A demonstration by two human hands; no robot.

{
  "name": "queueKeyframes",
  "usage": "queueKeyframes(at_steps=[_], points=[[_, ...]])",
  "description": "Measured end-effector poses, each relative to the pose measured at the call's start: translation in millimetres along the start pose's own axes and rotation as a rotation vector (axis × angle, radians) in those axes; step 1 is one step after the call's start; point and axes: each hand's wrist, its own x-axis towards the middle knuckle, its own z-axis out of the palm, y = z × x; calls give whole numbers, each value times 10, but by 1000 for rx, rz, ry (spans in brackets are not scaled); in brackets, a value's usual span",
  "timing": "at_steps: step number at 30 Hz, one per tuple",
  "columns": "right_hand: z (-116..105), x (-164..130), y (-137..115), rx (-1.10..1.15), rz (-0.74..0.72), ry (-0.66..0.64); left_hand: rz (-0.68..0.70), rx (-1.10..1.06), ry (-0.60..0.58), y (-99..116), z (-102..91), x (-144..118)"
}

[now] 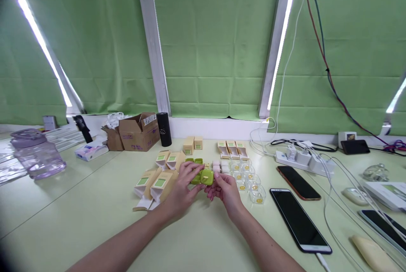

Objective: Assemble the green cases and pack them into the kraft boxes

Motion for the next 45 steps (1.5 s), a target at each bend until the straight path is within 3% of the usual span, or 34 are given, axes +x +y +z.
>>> queueKeyframes(at_steps=[10,16,24,28,34,37,41,45], points=[[-17,3,6,-95,20,9,-69,-86,-27,110,-24,22],[-18,-4,1,-96,-14,18,-277,-186,11,99,-20,69],[-5,-25,-35,-263,-146,95,-461,-578,26,5,30,164],[-50,-38,-186,-421,-267,188,-570,-716,69,-71,61,156],[-168,-47,-616,-513,-379,340,-677,-945,133,-92,54,133],[-325,-118,-787,-717,-409,369,-702,-1028,168,-95,53,139],[-681,-321,-878,-1322,-416,453,-724,-1096,216,-115,66,148],[-1063,-551,-821,-1705,-386,326,-736,-1126,226,-118,68,145]])
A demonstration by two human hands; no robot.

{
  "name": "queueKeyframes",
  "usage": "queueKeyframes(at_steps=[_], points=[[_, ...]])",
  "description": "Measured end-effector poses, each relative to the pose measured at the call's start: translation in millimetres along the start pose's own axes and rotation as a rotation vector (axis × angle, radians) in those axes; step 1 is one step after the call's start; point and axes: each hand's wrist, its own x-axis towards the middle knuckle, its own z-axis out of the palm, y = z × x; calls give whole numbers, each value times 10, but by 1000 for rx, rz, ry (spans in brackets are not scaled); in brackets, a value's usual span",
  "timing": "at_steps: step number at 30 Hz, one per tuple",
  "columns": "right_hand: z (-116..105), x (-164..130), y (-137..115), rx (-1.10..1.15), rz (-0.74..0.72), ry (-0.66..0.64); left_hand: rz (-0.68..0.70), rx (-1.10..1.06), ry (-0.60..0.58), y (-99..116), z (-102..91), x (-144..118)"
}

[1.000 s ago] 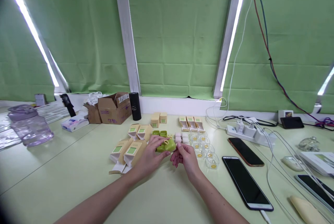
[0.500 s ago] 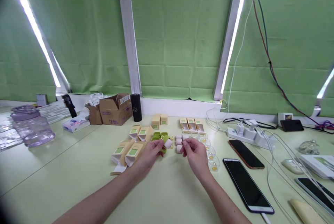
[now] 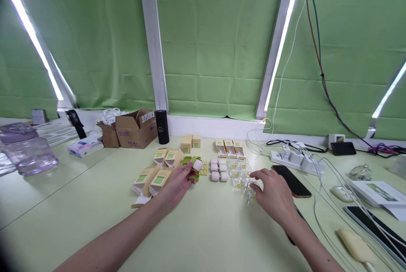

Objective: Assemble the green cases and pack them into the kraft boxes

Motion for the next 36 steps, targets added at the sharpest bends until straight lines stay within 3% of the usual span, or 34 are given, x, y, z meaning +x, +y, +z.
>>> queueKeyframes(at_steps=[6,10,14,17,21,23,30,33,36], points=[[157,-276,225,-237,-37,-103,-11,-30,8,-7,3,-3],[216,-317,205,-249,-50,-143,-12,-35,5,-1,4,-5],[118,-272,106,-144,-36,-133,-14,-63,8,10,10,-9],[-17,-185,-60,154,-24,-186,-11,-71,13,3,10,-4],[-50,4,-422,659,114,-222,-3,-71,22,-17,1,9],[53,119,-623,924,123,-277,1,-69,20,-22,-4,17],[692,389,-1117,1639,347,-227,41,-66,54,-11,-25,44],[878,369,-1214,1831,457,-257,60,-67,82,-14,-36,51],[982,292,-1271,1888,558,-255,69,-57,99,-22,-35,56]])
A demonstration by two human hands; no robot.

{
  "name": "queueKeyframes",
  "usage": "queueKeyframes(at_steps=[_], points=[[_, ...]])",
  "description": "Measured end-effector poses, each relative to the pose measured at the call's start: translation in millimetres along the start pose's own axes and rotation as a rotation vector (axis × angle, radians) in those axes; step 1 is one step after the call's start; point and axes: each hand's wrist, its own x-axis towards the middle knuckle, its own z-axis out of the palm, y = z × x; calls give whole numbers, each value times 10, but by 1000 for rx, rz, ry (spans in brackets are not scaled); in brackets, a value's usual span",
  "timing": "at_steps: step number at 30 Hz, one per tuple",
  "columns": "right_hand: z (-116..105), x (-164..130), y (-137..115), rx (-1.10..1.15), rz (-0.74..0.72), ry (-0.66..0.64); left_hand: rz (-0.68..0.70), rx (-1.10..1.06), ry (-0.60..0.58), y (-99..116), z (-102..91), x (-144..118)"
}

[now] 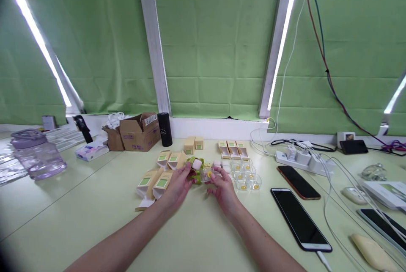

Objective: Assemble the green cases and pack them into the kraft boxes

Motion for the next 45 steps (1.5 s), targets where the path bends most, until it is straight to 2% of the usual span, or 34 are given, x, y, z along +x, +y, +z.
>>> queueKeyframes(at_steps=[4,9,20,29,45], points=[[3,-84,73,15,22,-72,3,17,-9,1,18,-9],[13,-159,47,-37,-44,-142,28,63,-39,11,36,-44],[-14,-141,28,-178,-178,-17,59,114,-65,-20,29,-50],[-12,-146,51,-191,-165,-32,86,188,-120,-30,29,-79],[24,-166,5,-171,-173,10,155,320,-141,15,107,-140]])
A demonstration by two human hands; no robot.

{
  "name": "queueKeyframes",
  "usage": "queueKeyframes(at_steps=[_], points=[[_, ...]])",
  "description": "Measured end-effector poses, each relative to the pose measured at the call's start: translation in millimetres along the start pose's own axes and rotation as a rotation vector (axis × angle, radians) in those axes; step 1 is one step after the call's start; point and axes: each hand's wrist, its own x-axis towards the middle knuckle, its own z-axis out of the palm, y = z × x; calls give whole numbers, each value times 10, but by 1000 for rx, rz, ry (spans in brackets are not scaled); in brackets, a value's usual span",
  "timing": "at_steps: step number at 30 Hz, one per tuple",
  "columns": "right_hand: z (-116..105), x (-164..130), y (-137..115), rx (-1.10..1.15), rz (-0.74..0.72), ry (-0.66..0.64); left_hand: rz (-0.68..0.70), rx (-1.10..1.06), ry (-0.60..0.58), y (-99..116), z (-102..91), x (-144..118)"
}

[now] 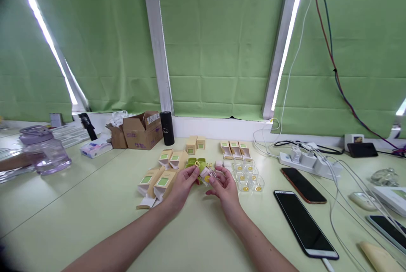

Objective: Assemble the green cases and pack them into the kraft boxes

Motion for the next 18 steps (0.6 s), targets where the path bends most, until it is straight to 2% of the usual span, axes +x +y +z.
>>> queueKeyframes(at_steps=[14,18], points=[[22,-16,-20,10,-4,25,37,17,-34,81,41,-35],[7,-17,-23,0,5,-11,37,29,-30,80,44,-49]])
